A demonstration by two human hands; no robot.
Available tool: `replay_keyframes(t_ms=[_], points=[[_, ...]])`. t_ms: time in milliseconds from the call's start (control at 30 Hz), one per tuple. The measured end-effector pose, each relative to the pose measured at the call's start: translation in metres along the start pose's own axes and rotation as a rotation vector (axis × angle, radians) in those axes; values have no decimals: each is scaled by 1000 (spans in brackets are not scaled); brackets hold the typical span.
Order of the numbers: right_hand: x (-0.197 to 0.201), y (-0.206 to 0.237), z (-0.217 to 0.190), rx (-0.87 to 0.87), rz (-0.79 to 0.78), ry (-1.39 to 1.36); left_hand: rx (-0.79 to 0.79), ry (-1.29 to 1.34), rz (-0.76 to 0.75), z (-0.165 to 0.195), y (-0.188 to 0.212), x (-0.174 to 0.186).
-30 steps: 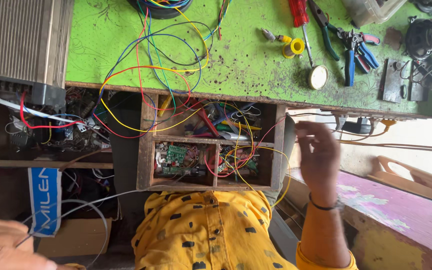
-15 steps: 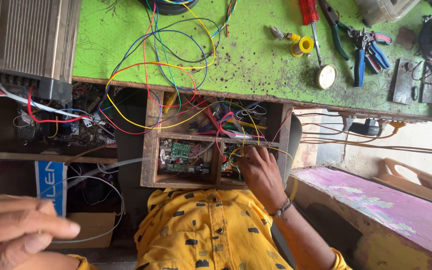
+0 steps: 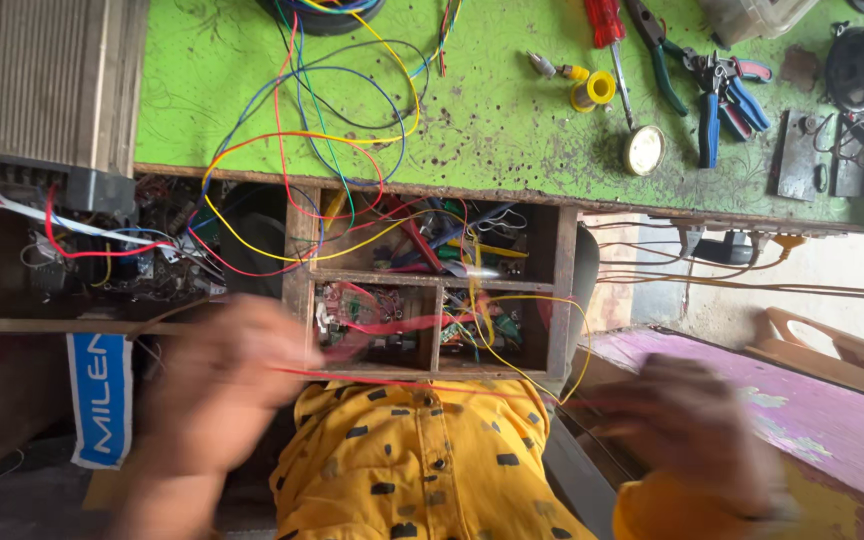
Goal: The person strips the insulation from several colored wires using pliers, twists the exposed strands, and solders them to small cylindrical connectors. The person then places the connectors into a small plastic container and continues to prepare additional wires for soldering.
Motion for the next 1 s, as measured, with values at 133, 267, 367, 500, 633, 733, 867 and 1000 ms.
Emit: replay_keyframes(t_ms=[133, 267, 367, 500, 633, 733, 867, 1000], points=[[78, 25, 5, 19, 369, -662, -269, -255, 158, 50, 24, 74], [75, 34, 6, 82, 316, -852, -260, -678, -46, 36, 18, 46], [70, 33, 8, 96, 305, -902, -164, -971, -273, 14, 7, 15], [87, 32, 25, 68, 548, -848, 13, -1070, -460, -15, 9, -4], [83, 28, 43, -55, 889, -606, 40, -1207, -291, -33, -7, -2], [-25, -2, 49, -397, 346, -174, -209, -776, -176, -24, -14, -26], [-178, -4, 55, -492, -383, 23, -180, -216, -329, -47, -12, -59], [-201, -12, 32, -198, -435, 21, 80, 616, -154, -71, -17, -41]])
Point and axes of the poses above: each hand's wrist, its own y-axis away from the middle knuckle, its own x-axis out of the back of the hand, z = x × y, the point moved 9 cm from there along -y, towards the middle knuckle, and after that the axes turned 7 degrees about z, right-handed, at the moved point
